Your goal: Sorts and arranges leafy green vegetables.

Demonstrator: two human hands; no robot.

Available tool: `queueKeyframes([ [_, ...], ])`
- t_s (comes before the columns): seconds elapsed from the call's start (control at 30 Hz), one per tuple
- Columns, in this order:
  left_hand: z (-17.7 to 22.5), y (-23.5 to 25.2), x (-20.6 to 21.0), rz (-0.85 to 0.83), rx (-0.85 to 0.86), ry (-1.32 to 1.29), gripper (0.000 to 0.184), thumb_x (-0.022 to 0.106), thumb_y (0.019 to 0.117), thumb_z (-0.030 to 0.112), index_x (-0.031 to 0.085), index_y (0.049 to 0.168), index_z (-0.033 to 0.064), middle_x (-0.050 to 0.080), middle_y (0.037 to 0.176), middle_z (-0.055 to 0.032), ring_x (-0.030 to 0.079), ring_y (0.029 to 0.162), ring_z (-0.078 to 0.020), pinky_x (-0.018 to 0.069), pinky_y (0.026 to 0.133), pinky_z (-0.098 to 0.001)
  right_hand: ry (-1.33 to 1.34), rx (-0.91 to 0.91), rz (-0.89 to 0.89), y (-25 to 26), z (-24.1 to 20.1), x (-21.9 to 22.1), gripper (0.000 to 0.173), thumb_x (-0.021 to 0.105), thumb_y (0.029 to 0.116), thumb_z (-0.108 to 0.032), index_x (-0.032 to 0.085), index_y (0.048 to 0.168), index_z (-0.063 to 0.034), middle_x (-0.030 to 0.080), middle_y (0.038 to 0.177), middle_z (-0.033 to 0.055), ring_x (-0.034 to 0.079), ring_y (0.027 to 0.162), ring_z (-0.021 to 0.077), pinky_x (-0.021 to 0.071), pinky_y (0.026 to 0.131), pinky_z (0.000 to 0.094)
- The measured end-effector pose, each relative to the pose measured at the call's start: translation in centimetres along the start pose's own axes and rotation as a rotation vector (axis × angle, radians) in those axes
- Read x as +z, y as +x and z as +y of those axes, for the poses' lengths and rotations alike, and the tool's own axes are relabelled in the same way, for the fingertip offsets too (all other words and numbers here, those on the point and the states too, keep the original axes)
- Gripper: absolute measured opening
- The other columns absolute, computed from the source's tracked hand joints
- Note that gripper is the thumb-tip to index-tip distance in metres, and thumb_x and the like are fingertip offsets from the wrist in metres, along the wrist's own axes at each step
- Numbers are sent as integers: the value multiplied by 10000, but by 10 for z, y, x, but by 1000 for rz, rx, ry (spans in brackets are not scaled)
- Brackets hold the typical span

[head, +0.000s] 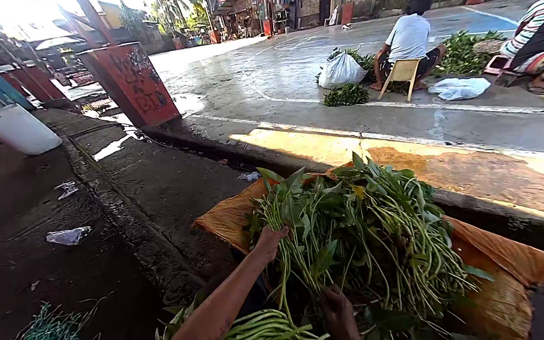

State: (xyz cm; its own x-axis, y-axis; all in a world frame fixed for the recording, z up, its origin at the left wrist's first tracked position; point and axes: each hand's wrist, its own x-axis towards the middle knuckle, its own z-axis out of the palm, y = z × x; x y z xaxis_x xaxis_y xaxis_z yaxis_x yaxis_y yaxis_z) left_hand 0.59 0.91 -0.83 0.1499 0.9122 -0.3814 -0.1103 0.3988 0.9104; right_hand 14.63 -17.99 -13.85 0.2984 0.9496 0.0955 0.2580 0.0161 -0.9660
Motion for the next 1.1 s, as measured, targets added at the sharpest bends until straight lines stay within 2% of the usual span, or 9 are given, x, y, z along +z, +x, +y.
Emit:
queueKeyframes([
  [0.17,3,-6,-1,43,57,312,446,740,893,-29,543,1293,-40,628,1189,-192,629,1049,-233,525,921,-376,-210,-36,-11,1,-11,4,322,667,869,-4,773,1169,-46,664,927,179,641,809,257,556,753,389],
  [0.27,0,-6,-2,73,67,375,446,758,879,-22,560,1278,-40,632,1188,-208,629,1059,-264,523,922,-409,-194,-34,-26,-1,-5,0,368,717,852,-37,755,1218,-56,662,965,193,644,836,272,561,776,402],
  [0.37,5,-8,-2,112,112,340,393,723,909,-24,558,1266,-39,630,1164,-197,622,1036,-248,519,910,-396,-102,43,-70,-4,12,-11,622,800,832,-164,538,1344,72,618,1204,261,639,1056,330,549,919,427],
  [0.53,4,-7,-1,143,178,282,376,690,933,-25,548,1281,-48,626,1183,-209,621,1048,-259,517,926,-414,-381,136,-463,0,8,-28,476,345,1071,-186,498,1445,66,616,1347,252,565,1294,397,354,1150,564],
  [0.7,2,-11,1,114,243,235,421,677,928,-55,527,1320,-44,625,1220,-192,629,1080,-232,526,947,-385,-725,384,-580,23,-17,-25,432,319,1092,-190,501,1422,21,634,1304,260,605,1253,402,436,1083,550],
  [0.83,5,-12,0,97,275,144,407,634,924,-107,529,1310,-30,627,1191,-151,630,1036,-179,536,913,-337,-692,479,-356,34,-24,-26,409,353,1093,-212,511,1365,50,670,1192,267,655,1158,410,501,1002,542],
  [0.97,4,-4,-2,242,155,-14,410,593,940,-117,499,1332,-45,595,1203,-202,618,1018,-250,539,879,-408,-250,350,90,38,-26,-52,363,364,1083,-119,588,1226,127,656,914,258,664,859,366,532,839,507],
  [1.07,18,3,-18,400,74,-139,410,558,984,-54,459,1382,-46,573,1262,-221,598,1069,-280,523,912,-442,462,408,576,41,-17,-95,323,231,1088,-128,483,902,-48,385,586,-56,421,491,65,446,532,245],
  [1.1,22,4,-26,402,88,-158,409,538,1003,-33,440,1400,-28,565,1267,-204,593,1070,-263,522,914,-430,668,385,656,39,-20,-116,356,207,1102,-157,464,859,-116,411,547,-107,440,461,26,454,505,211],
])
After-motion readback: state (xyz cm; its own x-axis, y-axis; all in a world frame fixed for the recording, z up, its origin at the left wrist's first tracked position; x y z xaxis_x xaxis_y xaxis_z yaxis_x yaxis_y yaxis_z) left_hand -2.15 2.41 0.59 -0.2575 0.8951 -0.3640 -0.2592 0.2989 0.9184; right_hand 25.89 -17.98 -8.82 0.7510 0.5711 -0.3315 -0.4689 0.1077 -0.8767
